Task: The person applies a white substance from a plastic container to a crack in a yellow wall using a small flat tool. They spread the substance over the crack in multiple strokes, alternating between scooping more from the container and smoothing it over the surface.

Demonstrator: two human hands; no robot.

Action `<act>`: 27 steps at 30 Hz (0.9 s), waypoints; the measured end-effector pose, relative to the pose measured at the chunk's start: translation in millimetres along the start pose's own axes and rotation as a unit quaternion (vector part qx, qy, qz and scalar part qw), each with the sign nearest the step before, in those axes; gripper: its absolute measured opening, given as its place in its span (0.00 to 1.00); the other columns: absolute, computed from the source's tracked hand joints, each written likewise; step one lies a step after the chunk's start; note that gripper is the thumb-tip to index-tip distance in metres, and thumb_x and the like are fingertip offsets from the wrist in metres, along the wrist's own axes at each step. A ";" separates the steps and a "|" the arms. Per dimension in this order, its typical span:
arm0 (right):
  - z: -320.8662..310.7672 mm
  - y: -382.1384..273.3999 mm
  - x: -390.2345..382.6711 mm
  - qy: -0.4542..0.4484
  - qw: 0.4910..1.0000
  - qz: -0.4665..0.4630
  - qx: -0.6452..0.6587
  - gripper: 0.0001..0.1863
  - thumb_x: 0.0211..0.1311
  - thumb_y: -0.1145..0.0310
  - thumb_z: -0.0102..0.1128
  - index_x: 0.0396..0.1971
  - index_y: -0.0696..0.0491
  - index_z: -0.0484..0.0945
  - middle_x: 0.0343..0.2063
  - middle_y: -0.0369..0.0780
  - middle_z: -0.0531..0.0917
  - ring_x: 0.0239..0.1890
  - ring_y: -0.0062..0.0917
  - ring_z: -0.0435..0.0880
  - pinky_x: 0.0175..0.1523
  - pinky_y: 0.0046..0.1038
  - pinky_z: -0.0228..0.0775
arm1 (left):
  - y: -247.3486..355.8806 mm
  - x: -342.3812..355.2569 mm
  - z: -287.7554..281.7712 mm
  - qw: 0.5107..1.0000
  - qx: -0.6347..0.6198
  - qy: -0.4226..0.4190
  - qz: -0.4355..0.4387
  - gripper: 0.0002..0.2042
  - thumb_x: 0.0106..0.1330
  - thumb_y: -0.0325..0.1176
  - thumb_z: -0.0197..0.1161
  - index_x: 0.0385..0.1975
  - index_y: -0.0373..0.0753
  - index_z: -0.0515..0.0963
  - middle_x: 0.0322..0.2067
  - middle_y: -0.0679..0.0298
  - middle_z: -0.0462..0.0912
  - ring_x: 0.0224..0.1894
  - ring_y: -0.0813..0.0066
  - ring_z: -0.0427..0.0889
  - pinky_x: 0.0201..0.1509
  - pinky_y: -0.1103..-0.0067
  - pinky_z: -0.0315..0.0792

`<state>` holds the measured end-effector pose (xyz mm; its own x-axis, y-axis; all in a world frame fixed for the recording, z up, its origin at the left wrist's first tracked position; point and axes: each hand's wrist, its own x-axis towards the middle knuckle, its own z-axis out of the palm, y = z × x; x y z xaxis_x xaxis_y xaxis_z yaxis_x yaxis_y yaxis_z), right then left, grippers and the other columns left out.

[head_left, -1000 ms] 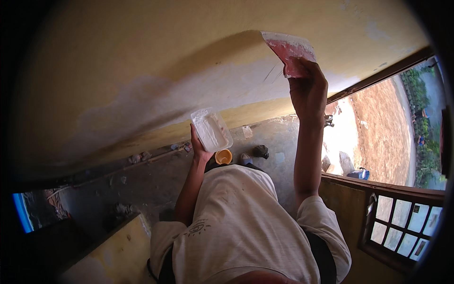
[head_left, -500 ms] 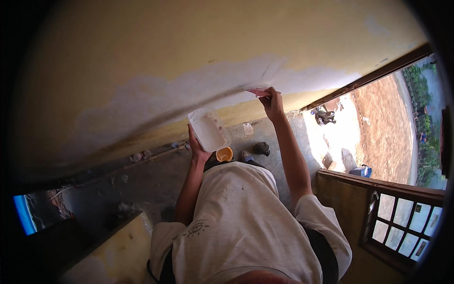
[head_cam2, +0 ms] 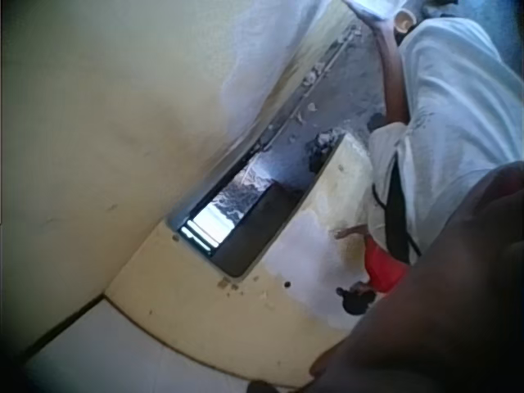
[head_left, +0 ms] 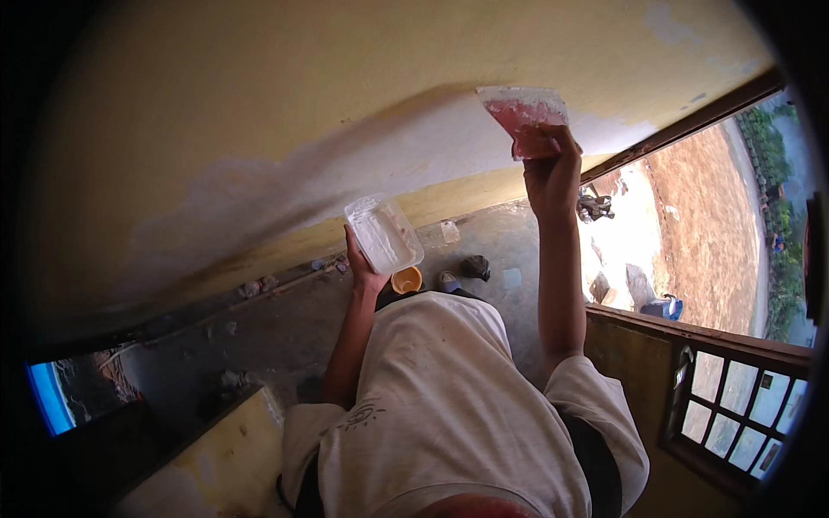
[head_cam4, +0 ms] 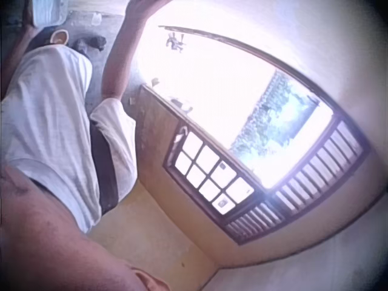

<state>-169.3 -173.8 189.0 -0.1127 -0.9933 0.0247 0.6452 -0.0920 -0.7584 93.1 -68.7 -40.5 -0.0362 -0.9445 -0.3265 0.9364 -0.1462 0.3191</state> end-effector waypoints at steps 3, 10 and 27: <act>-57.7 94.0 -18.7 0.043 0.983 0.163 -0.073 0.10 0.64 0.69 0.51 0.33 0.61 0.78 0.29 0.44 0.85 0.32 0.30 0.85 0.42 0.29 0.78 | -0.3 -4.6 8.2 0.998 -0.008 -0.055 0.003 0.30 0.73 0.61 0.43 0.65 0.46 0.67 0.57 0.62 0.77 0.58 0.60 0.77 0.63 0.56 0.70; -84.7 189.7 3.2 0.017 0.972 0.232 -0.042 0.11 0.63 0.71 0.47 0.38 0.61 0.75 0.39 0.49 0.84 0.43 0.34 0.85 0.55 0.37 0.77 | -0.6 -2.5 -0.3 0.999 0.017 -0.037 0.019 0.31 0.73 0.62 0.43 0.64 0.46 0.67 0.57 0.63 0.77 0.58 0.61 0.77 0.63 0.57 0.70; 7.1 32.6 -20.7 -0.015 0.996 0.073 0.054 0.08 0.65 0.72 0.52 0.36 0.60 0.79 0.32 0.42 0.84 0.38 0.29 0.84 0.47 0.31 0.79 | 6.4 -8.2 2.6 0.998 0.003 0.026 0.050 0.38 0.68 0.68 0.45 0.66 0.43 0.65 0.58 0.54 0.75 0.58 0.52 0.76 0.63 0.53 0.69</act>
<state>-140.7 -156.7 168.4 0.0086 -0.9982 -0.0601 0.7302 0.0473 -0.6816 98.5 -62.6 -33.5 0.0764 -0.9379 -0.3385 0.9322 -0.0532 0.3579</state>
